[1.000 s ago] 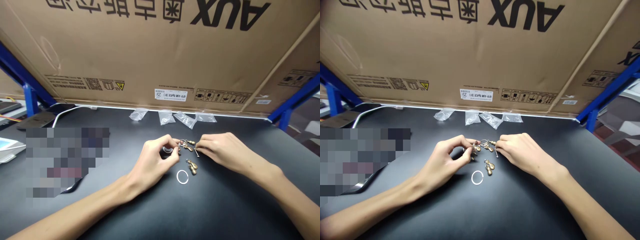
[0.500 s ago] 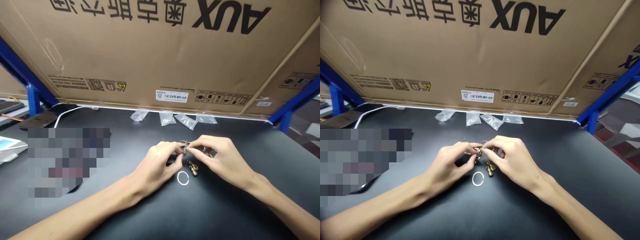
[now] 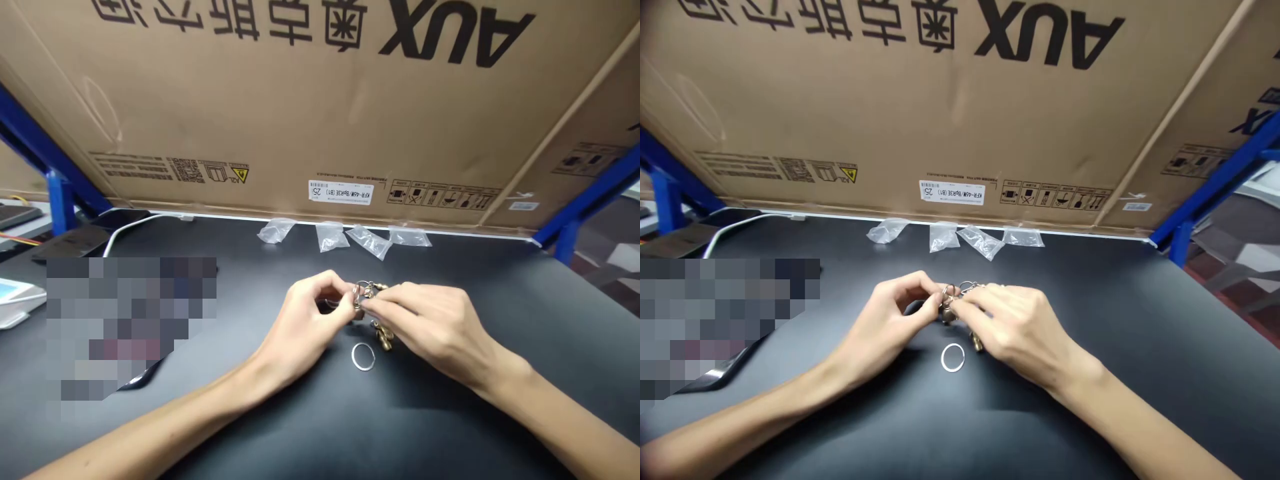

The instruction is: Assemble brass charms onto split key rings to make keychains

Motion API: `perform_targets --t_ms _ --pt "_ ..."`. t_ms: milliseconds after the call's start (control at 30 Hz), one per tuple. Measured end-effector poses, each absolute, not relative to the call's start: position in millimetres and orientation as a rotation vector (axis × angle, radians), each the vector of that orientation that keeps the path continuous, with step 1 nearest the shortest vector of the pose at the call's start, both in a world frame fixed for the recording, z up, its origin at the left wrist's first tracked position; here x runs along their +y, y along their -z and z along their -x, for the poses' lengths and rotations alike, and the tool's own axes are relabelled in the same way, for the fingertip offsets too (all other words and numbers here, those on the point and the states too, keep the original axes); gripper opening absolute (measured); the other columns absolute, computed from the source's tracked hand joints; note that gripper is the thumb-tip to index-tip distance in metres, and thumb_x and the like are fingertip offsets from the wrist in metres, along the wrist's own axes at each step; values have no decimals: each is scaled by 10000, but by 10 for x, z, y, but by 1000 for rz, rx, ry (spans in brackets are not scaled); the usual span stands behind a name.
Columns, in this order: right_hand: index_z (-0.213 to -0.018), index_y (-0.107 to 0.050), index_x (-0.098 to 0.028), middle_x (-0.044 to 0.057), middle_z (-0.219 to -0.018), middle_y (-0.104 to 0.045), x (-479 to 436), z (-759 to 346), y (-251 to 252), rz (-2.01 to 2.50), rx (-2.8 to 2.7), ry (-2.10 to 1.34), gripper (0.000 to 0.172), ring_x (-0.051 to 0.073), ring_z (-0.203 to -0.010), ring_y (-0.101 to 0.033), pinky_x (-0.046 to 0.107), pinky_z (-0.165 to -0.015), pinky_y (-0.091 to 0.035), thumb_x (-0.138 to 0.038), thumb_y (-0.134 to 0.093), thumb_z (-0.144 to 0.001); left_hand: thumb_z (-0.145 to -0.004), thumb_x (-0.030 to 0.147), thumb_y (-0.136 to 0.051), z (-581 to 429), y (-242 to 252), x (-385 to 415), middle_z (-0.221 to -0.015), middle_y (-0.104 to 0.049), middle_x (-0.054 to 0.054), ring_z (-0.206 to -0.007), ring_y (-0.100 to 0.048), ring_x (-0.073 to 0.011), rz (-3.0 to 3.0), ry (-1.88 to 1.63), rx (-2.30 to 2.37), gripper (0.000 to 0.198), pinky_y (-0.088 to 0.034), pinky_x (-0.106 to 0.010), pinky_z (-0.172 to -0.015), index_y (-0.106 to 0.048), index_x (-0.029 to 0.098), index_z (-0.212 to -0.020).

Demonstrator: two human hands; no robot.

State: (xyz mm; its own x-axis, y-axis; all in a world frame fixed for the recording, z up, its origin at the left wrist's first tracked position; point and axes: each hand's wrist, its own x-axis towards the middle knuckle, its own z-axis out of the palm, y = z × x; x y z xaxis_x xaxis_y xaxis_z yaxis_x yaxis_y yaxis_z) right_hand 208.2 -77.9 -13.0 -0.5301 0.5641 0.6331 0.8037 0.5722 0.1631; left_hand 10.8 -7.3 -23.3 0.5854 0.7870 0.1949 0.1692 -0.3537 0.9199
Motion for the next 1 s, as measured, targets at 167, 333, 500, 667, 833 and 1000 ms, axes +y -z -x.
perform_targets --t_ms 167,333,500,667,833,1000 --pt "-963 -735 -242 2 -964 -754 -665 -2527 -60 1619 -2198 306 171 181 -805 -699 296 -703 -500 -304 -577 -949 -903 367 -602 -99 218 -17 -975 -747 -34 -945 -675 -192 -1762 -841 815 217 -499 -290 -841 -609 181 -791" --pt "-916 -764 -305 -27 -884 -767 -616 -2763 -132 1903 -2275 -85 189 181 -741 -692 286 -648 -483 -354 -582 -894 -896 372 -604 -92 197 -31 -949 -747 -51 -950 -683 -211 -1749 -830 810 228 -513 -305 -825 -600 179 -776" --pt "-871 -762 -324 -50 -784 -760 -657 -2692 -161 1945 -2303 -261 166 166 -685 -680 269 -618 -449 -333 -597 -865 -897 357 -599 -92 209 -33 -922 -745 -49 -902 -685 -200 -1755 -836 809 218 -514 -299 -812 -610 174 -777" --pt "-810 -750 -320 -51 -719 -744 -647 -2635 -121 2057 -2339 -243 186 170 -641 -668 284 -599 -421 -346 -579 -877 -908 323 -572 -94 236 -32 -888 -732 -29 -838 -669 -183 -1810 -813 809 176 -501 -295 -800 -627 185 -815" --pt "-838 -750 -305 -37 -747 -744 -657 -2640 -115 2028 -2360 -258 214 168 -642 -656 291 -605 -429 -346 -549 -900 -914 307 -562 -90 235 -35 -875 -720 -14 -833 -657 -173 -1833 -789 816 166 -495 -289 -805 -621 191 -811" --pt "-916 -755 -295 -23 -873 -763 -678 -2596 -190 1867 -2238 -443 232 176 -740 -680 286 -684 -481 -400 -548 -919 -912 317 -567 -89 220 -40 -877 -723 -24 -830 -663 -185 -1823 -790 808 173 -503 -295 -786 -633 183 -826"
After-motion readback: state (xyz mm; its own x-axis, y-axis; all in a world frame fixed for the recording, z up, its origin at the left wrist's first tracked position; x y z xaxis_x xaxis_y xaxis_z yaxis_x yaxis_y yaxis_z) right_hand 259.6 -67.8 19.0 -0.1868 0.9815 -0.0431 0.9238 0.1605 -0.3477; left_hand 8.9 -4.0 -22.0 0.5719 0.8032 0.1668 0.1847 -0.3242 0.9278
